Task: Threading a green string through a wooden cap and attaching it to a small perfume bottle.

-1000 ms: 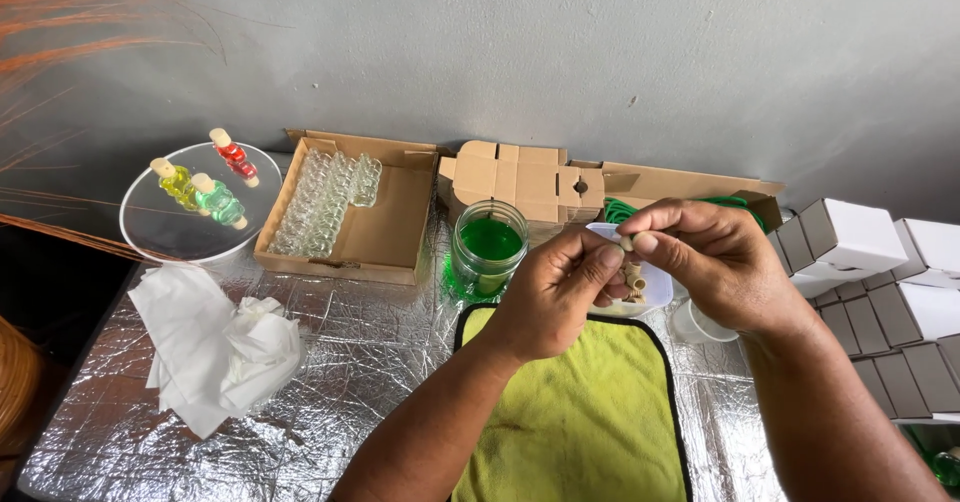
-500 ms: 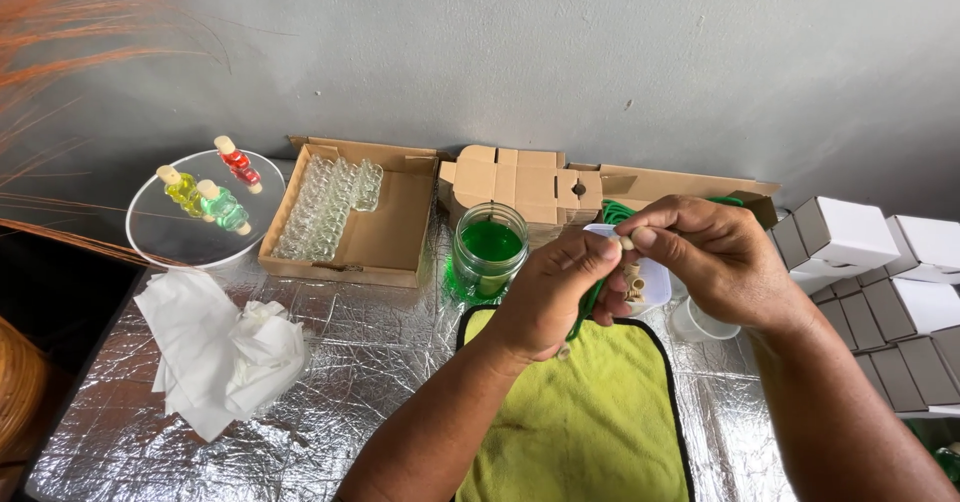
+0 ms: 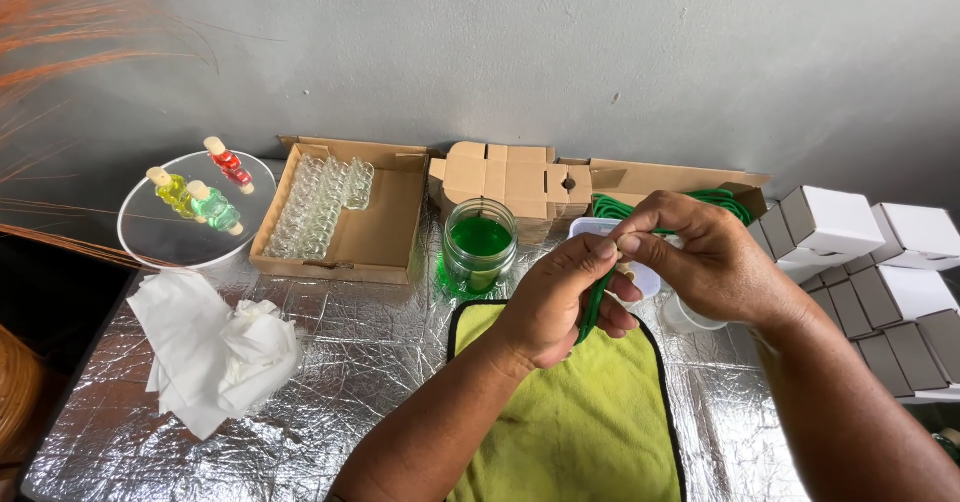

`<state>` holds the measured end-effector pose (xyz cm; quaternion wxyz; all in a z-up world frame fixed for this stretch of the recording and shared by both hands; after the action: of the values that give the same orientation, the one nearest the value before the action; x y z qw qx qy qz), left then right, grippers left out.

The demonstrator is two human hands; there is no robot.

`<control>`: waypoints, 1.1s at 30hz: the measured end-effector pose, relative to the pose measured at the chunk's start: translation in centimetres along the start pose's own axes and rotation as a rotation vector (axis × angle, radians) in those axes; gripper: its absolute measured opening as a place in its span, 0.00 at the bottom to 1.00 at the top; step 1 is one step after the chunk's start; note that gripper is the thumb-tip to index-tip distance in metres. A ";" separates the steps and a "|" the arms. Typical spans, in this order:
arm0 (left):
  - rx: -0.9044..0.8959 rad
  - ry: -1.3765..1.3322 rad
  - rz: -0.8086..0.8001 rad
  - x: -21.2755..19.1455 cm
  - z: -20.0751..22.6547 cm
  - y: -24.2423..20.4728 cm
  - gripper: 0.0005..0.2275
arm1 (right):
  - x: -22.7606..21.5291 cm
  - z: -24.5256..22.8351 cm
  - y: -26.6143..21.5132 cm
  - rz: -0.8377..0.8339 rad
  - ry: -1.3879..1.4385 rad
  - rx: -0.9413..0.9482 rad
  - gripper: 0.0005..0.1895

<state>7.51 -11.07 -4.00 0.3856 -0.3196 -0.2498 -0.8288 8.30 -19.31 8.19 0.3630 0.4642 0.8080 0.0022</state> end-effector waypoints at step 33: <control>-0.045 0.001 -0.065 1.8 -3.6 -1.5 0.10 | -0.5 1.2 -3.5 0.032 0.215 -0.034 0.06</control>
<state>4.14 -13.45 -5.36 0.3510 -0.3194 -0.2409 -0.8466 6.59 -22.05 6.38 0.2819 0.4679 0.8345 0.0716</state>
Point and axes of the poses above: each hand's wrist, its own y-axis towards the middle knuckle, its own x-axis out of the palm, z = x × y, the point moved 10 cm from there along y, towards the middle knuckle, and after that the axes turned 10 degrees about -z, right-handed, at the moved point
